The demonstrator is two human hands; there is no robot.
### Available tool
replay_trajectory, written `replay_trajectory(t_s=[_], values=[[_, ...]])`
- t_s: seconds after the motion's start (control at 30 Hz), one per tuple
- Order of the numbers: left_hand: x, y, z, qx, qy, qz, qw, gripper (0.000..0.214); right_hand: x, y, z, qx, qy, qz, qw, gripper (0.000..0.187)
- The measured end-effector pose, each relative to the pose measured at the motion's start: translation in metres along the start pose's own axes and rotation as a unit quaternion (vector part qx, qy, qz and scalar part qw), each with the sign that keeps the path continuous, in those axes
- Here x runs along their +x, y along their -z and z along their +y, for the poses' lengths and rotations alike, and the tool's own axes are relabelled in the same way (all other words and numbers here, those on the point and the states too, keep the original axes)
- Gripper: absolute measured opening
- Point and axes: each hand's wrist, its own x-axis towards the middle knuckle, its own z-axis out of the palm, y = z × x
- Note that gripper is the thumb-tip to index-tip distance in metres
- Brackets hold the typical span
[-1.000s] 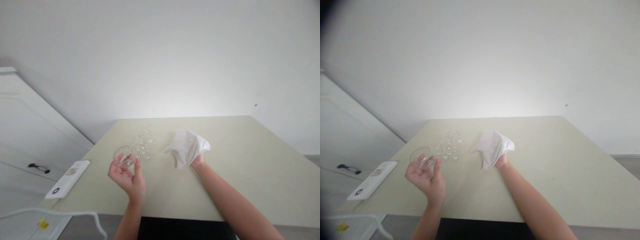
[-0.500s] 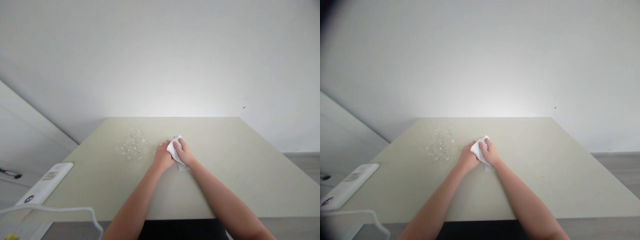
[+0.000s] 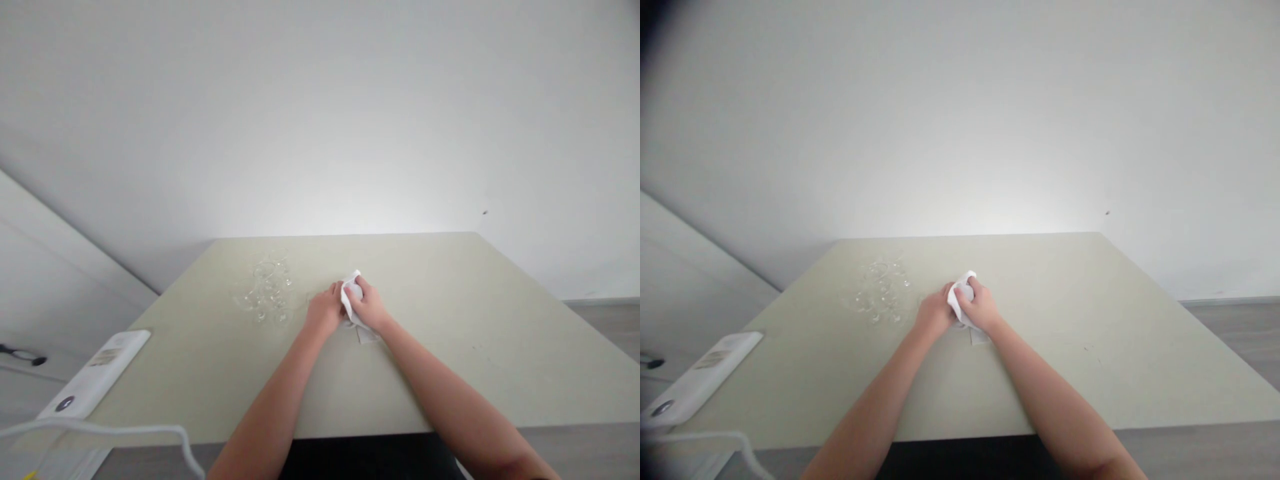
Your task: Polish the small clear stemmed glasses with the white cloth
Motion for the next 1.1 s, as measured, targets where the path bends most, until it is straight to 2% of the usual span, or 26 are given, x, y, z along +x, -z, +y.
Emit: replay_trajectory(t_s=[0.1,0.17,0.2,0.27,0.3,0.37,0.43,0.47,0.57,0.63,0.7,0.77,0.83,0.9,0.93,1.0,1.03,1.1], values=[[-0.001,-0.001,-0.012,-0.061,0.002,-0.074,0.995,0.046,-0.005,0.008,-0.004,-0.113,0.119,-0.042,0.986,0.029],[-0.002,-0.001,-0.014,-0.050,-0.019,-0.043,0.998,0.042,-0.005,0.007,-0.005,-0.111,0.136,-0.046,0.983,0.031],[-0.003,-0.001,-0.012,-0.034,-0.030,0.002,0.999,0.038,-0.004,0.005,-0.006,-0.085,0.115,-0.027,0.989,0.032],[-0.004,0.000,-0.007,0.005,-0.051,0.105,0.993,0.033,-0.001,-0.003,-0.006,0.022,0.024,0.026,0.999,0.031],[-0.004,0.001,-0.003,0.025,-0.062,0.148,0.987,0.033,0.000,-0.008,-0.007,0.095,-0.033,0.042,0.994,0.031],[-0.003,0.003,0.003,0.055,-0.070,0.185,0.979,0.034,0.002,-0.016,-0.007,0.222,-0.123,0.034,0.967,0.033],[-0.002,0.004,0.005,0.072,-0.062,0.177,0.980,0.033,0.003,-0.018,-0.007,0.259,-0.145,0.023,0.955,0.032],[-0.001,0.005,0.005,0.073,-0.050,0.161,0.983,0.031,0.002,-0.016,-0.008,0.236,-0.131,0.024,0.963,0.030],[0.001,0.007,-0.004,0.052,0.012,0.059,0.997,0.028,0.000,-0.004,-0.011,0.072,-0.033,0.005,0.997,0.027],[0.001,0.007,-0.012,0.024,0.033,-0.023,0.999,0.032,-0.003,0.003,-0.013,-0.023,0.048,-0.027,0.998,0.032],[0.000,0.008,-0.017,0.011,0.024,-0.062,0.998,0.038,-0.004,0.005,-0.014,-0.054,0.095,-0.047,0.993,0.040],[-0.001,0.008,-0.019,0.022,0.001,-0.026,0.999,0.035,-0.004,-0.001,-0.012,-0.024,0.071,-0.035,0.997,0.041],[-0.003,0.007,-0.015,0.046,-0.016,0.061,0.997,0.032,-0.003,-0.012,-0.009,0.065,-0.012,-0.003,0.998,0.038],[-0.005,0.007,-0.010,0.068,-0.031,0.138,0.988,0.031,-0.002,-0.023,-0.007,0.182,-0.107,0.001,0.977,0.037],[-0.006,0.008,-0.008,0.077,-0.035,0.158,0.984,0.031,-0.001,-0.027,-0.006,0.232,-0.145,-0.008,0.962,0.039],[-0.005,0.009,-0.006,0.086,-0.034,0.157,0.983,0.028,-0.002,-0.030,-0.006,0.272,-0.182,-0.020,0.945,0.041],[-0.005,0.009,-0.007,0.085,-0.025,0.141,0.986,0.025,-0.002,-0.028,-0.007,0.259,-0.173,-0.020,0.950,0.040],[-0.002,0.008,-0.012,0.068,0.007,0.084,0.994,0.023,-0.003,-0.020,-0.010,0.174,-0.113,-0.018,0.978,0.033]])
